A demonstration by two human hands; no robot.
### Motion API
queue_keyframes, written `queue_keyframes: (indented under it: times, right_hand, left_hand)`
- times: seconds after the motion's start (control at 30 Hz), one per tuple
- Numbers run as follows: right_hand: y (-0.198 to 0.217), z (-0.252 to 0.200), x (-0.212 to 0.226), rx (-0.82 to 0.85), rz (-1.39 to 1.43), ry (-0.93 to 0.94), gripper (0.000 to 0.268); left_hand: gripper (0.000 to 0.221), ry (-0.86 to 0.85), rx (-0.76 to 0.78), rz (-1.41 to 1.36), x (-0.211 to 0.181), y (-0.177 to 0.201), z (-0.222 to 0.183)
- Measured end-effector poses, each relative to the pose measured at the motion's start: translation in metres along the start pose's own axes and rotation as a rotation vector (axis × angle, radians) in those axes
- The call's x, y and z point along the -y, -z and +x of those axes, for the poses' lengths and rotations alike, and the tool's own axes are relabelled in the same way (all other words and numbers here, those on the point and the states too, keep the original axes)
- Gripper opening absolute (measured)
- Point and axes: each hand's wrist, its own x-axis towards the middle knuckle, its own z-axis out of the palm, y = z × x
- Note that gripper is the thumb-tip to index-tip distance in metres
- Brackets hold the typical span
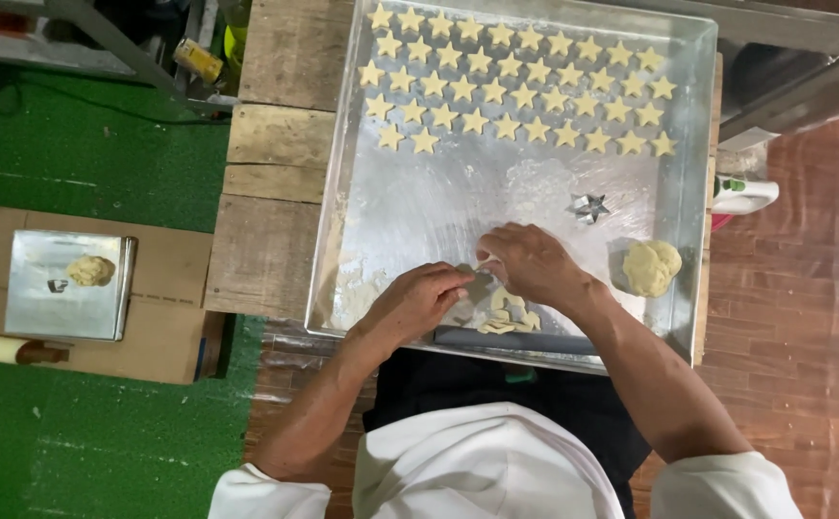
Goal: Rolling out dough with a rolling pin and cutting star shapes using a cookie cutter on a metal baking tray.
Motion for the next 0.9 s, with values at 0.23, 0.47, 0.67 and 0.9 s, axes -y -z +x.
queue_keyframes:
  times: [0.23,0.47,0.67,0.9]
  right_hand:
    - [0.029,-0.004,0.029,-0.119,0.562,-0.263,0.019]
    - [0.012,0.0,0.035,-0.294,0.778,-0.352,0.02]
    - [0.026,0.005,0.053,-0.383,0.499,-0.223,0.024]
    - [0.025,0.014,0.061,-0.44,0.447,-0.116,0.019]
  left_hand:
    - [0.043,0.234,-0.122,-0.192,0.001,-0.001,0.005]
    - [0.034,0.203,-0.351,-0.549,0.015,-0.011,0.014]
    - [0.028,0.188,-0.391,-0.651,0.027,-0.011,0.014]
    - [0.027,0.206,-0.388,-0.776,0.033,-0.007,0.009]
